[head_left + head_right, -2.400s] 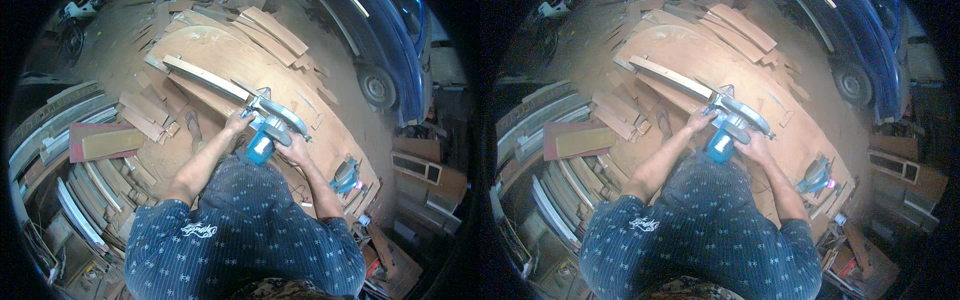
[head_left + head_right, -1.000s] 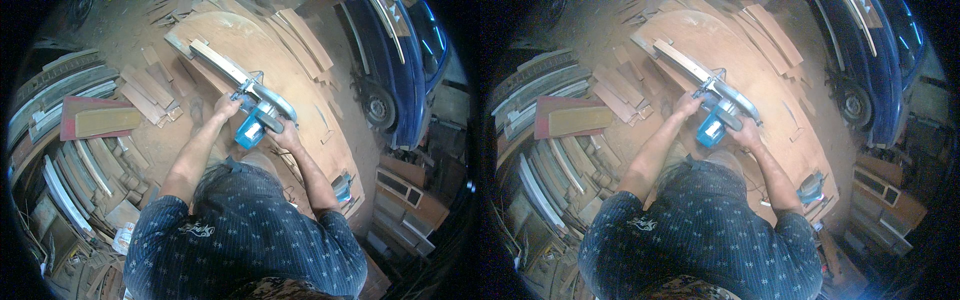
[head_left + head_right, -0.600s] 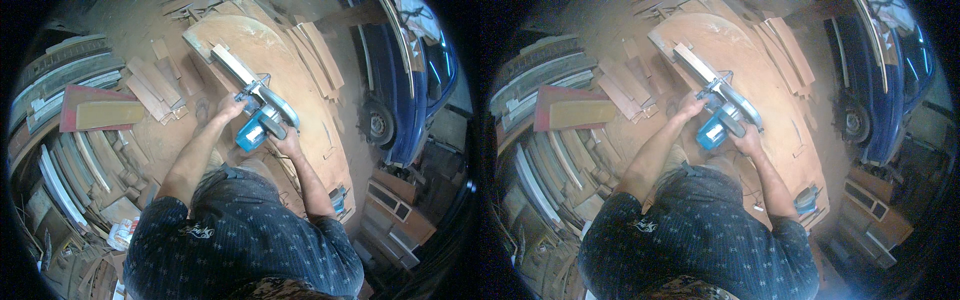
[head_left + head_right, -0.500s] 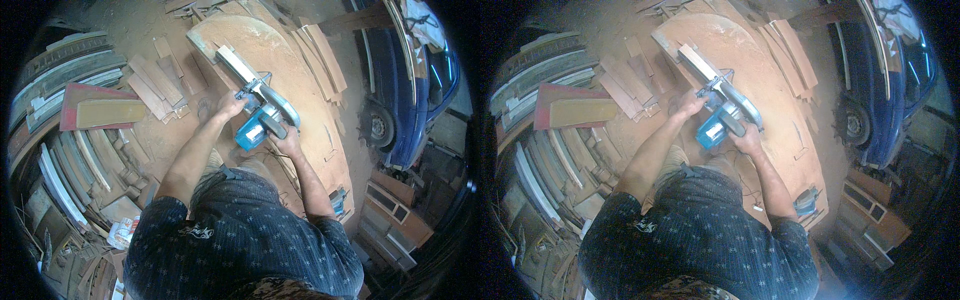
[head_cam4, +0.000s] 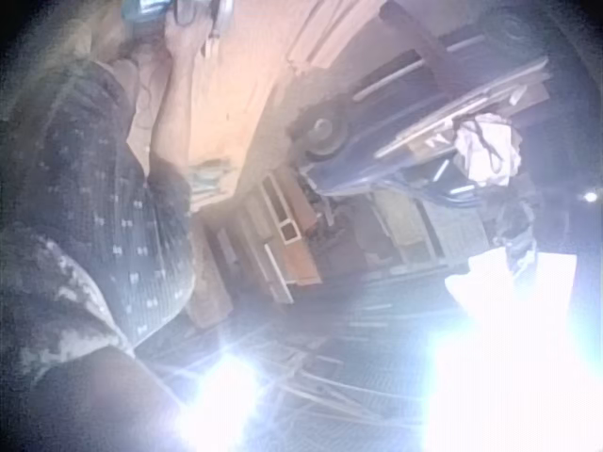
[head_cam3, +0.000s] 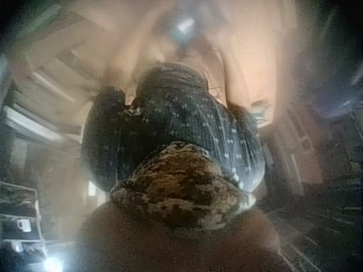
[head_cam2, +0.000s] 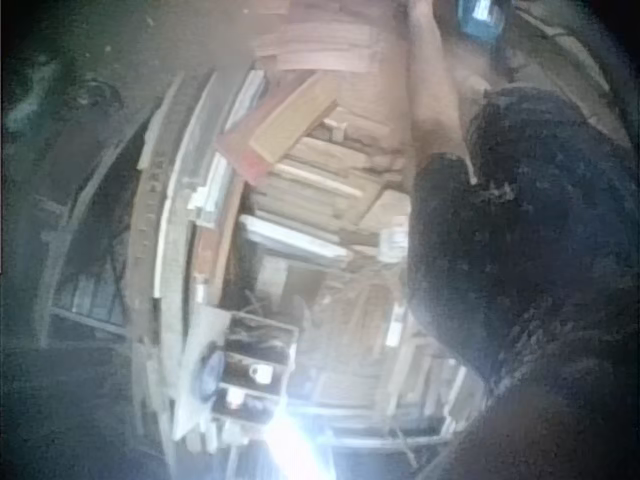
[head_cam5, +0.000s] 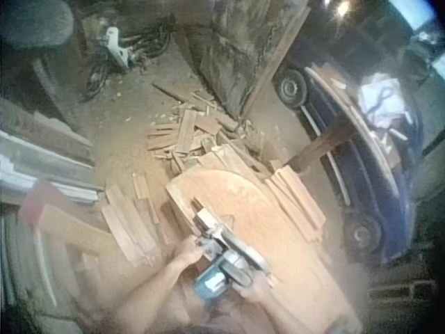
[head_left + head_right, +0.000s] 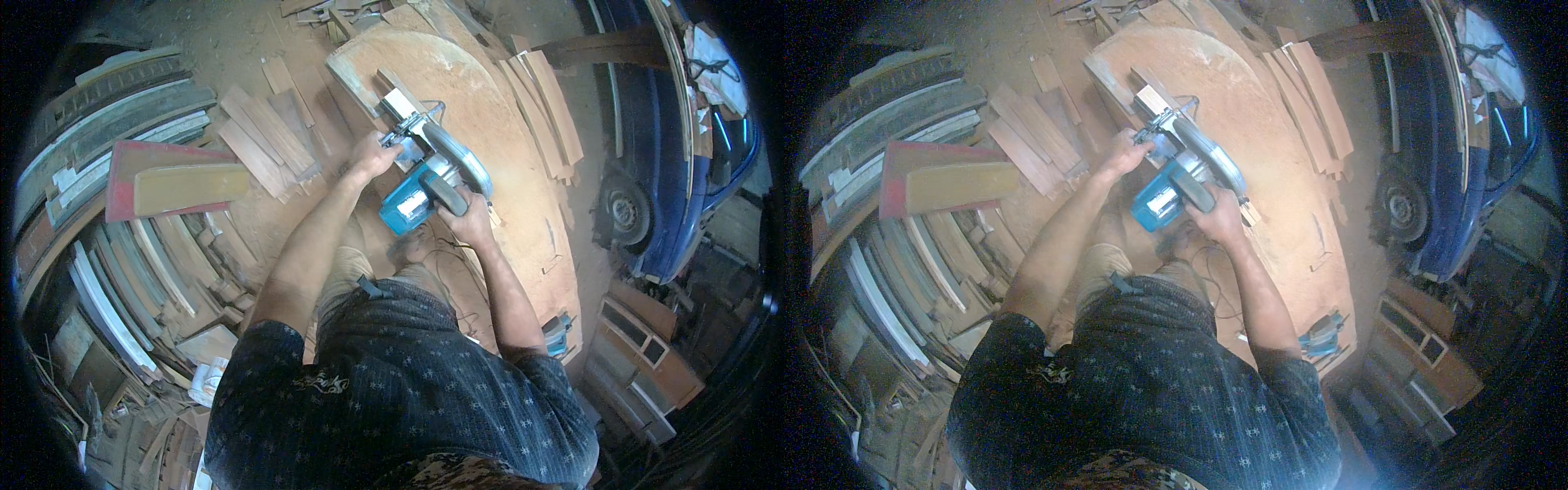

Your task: The person uses a circular saw to cut a wooden plank into smaller pieces on a workbench. They then use a sander to smooth the edges of the cut wood. The person also uses a square ruler to measure the wood.

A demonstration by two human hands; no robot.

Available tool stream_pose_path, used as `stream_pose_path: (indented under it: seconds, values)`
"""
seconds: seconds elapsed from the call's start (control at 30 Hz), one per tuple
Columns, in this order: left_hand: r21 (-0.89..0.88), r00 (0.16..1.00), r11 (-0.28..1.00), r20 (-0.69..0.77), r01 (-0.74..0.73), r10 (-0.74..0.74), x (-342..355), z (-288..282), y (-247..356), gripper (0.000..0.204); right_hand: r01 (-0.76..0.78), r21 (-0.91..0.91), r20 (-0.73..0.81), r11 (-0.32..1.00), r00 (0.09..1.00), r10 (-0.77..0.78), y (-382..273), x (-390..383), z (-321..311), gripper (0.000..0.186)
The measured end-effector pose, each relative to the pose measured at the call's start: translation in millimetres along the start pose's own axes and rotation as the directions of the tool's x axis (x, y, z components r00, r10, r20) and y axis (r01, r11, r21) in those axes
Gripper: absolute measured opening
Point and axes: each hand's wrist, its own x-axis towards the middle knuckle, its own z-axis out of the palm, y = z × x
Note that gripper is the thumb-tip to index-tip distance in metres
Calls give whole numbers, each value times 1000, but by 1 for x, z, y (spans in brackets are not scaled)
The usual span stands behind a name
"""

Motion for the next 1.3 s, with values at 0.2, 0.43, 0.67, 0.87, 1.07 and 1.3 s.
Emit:
stream_pose_path:
  seconds: [0.2,0.43,0.67,0.87,1.07,1.3]
  values:
    - [-97,998,995,-55,-35,30,19,-32,1,42,-12,14,-17,1000,1000,12,-23,29,15,43]
    - [-146,999,989,32,28,-23,51,-72,-15,28,27,10,-29,1000,999,-26,-50,62,27,35]
    - [-213,999,976,-12,36,-39,58,-104,-9,33,76,18,-35,997,997,-75,-64,91,44,32]
    - [-197,998,979,16,55,-53,65,-126,-4,32,108,67,-22,992,994,-107,-84,106,46,33]
    - [-259,997,964,-28,65,-75,70,-148,-9,30,70,10,-23,997,997,-70,-98,130,54,41]
    - [-282,994,959,101,1,28,-2,-140,34,51,174,-26,-162,984,971,-176,-94,50,7,45]
